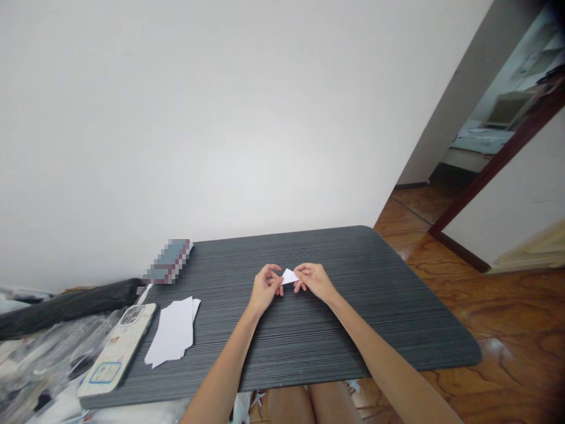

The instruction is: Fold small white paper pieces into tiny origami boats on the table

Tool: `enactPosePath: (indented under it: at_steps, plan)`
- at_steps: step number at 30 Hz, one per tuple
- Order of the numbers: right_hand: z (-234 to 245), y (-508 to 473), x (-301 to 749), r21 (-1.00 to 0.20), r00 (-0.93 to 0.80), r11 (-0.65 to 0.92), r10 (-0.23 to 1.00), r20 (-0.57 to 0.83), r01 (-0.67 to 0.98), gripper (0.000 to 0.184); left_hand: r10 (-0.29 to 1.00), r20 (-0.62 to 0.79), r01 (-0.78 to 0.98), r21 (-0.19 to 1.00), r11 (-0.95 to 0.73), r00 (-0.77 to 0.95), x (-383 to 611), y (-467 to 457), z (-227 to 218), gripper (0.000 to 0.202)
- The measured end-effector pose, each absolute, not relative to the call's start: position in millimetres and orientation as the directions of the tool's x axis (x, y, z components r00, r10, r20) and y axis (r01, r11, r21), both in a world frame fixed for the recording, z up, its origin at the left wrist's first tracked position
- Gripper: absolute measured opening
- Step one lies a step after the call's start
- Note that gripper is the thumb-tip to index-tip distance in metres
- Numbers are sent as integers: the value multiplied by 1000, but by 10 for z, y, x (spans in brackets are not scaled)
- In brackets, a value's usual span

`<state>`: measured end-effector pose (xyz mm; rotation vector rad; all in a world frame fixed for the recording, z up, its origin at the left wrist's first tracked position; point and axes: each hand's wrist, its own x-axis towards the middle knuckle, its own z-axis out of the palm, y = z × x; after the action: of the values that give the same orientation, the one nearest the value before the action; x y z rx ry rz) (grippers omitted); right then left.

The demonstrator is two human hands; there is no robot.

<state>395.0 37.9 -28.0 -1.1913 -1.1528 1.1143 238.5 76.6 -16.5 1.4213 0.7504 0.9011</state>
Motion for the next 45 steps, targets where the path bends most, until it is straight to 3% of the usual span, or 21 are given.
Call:
enactPosePath:
  at_steps: [7,12,15,18,24,29,45]
  plan:
    - [-197,364,3951,-997,2,70,998,70,-21,19,835,61,68,991,-117,547,2329,763,-159,27]
    - [-150,368,3917,-999,-3,44,999,44,-27,21,803,277,219,869,-444,527,2317,700,-36,25]
    - [-124,367,3897,-998,5,57,998,57,-21,21,776,349,222,824,-521,525,2335,668,11,24]
    - [-89,356,3881,-995,15,91,996,90,-42,21,780,308,210,850,-483,545,2355,657,5,26]
    - [-66,337,3867,-982,-31,146,988,151,-116,36,843,142,84,973,-215,518,2383,681,-68,32]
    - [-93,342,3882,-982,-44,128,990,135,-136,33,844,23,7,999,-31,536,2392,695,-75,35]
    - [-64,335,3892,-985,-109,138,983,150,-108,27,864,44,54,995,-81,502,2376,726,-77,31]
